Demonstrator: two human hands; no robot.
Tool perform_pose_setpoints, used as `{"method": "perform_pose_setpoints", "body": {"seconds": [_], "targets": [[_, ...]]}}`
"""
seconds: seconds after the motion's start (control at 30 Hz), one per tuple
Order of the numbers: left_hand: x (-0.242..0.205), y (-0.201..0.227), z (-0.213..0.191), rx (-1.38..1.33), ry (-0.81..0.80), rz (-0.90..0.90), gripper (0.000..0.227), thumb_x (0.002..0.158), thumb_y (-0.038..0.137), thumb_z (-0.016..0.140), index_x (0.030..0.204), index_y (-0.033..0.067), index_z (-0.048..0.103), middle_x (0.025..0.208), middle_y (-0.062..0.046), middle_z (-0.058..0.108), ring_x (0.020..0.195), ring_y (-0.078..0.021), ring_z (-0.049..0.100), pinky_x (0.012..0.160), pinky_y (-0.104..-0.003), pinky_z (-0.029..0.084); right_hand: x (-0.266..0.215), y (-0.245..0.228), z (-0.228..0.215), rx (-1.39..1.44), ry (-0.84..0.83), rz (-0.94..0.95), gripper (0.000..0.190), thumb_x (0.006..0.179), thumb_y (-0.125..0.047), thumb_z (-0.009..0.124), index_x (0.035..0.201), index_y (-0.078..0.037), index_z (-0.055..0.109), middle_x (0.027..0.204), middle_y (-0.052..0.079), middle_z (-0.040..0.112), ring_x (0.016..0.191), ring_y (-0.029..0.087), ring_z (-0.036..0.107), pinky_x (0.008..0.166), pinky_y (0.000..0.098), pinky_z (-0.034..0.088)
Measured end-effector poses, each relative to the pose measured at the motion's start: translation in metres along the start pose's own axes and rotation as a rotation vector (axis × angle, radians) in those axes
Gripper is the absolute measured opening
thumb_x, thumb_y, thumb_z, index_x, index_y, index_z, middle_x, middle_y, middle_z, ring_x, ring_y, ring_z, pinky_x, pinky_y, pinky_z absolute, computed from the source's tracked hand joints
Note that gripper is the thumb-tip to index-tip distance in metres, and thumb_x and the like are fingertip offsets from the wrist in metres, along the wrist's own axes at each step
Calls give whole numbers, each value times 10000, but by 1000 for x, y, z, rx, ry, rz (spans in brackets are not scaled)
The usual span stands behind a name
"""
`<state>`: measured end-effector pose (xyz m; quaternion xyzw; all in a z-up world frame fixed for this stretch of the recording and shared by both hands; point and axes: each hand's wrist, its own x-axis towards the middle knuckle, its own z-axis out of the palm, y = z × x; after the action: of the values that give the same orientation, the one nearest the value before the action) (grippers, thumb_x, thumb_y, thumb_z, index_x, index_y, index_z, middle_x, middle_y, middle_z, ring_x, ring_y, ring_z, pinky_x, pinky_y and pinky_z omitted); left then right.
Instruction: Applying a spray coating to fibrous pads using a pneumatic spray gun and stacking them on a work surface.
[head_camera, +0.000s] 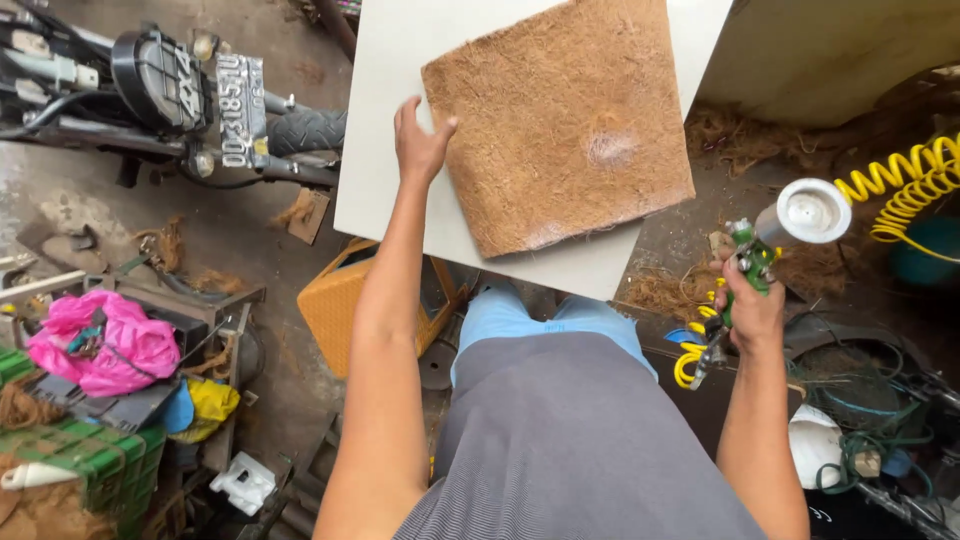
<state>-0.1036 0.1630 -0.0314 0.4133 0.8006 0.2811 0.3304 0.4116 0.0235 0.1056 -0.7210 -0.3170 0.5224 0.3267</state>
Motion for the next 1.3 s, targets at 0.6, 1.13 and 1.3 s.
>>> {"method": "perform_pose_setpoints", "body": {"seconds": [0.6, 1.13, 1.3], "targets": [[65, 150, -56, 115, -456, 240, 221, 728, 243, 818, 841, 155, 650, 834, 30, 656, 778, -140, 573, 673, -324, 431, -25, -139, 142, -35, -136, 109, 165, 1000, -250, 603, 1097, -123, 645, 885, 35, 644, 541, 88, 479, 502, 266, 416], [-14, 210, -76, 53, -390, 465, 221, 841, 215, 739, 994, 110, 621, 929, -29, 617, 909, -207, 591, 838, -366, 478, -4, -211, 212, -301, -266, -85, 308, 984, -369, 586, 779, -200, 428, 723, -47, 485, 630, 105, 481, 591, 291, 424], [-32, 224, -83, 45, -294, 672, 177, 855, 187, 707, 940, 100, 579, 844, -32, 542, 856, -212, 528, 788, -362, 444, -4, -204, 188, -137, -217, -126, 253, 992, -382, 616, 889, -185, 496, 715, -53, 499, 560, 78, 446, 501, 259, 422]]}}
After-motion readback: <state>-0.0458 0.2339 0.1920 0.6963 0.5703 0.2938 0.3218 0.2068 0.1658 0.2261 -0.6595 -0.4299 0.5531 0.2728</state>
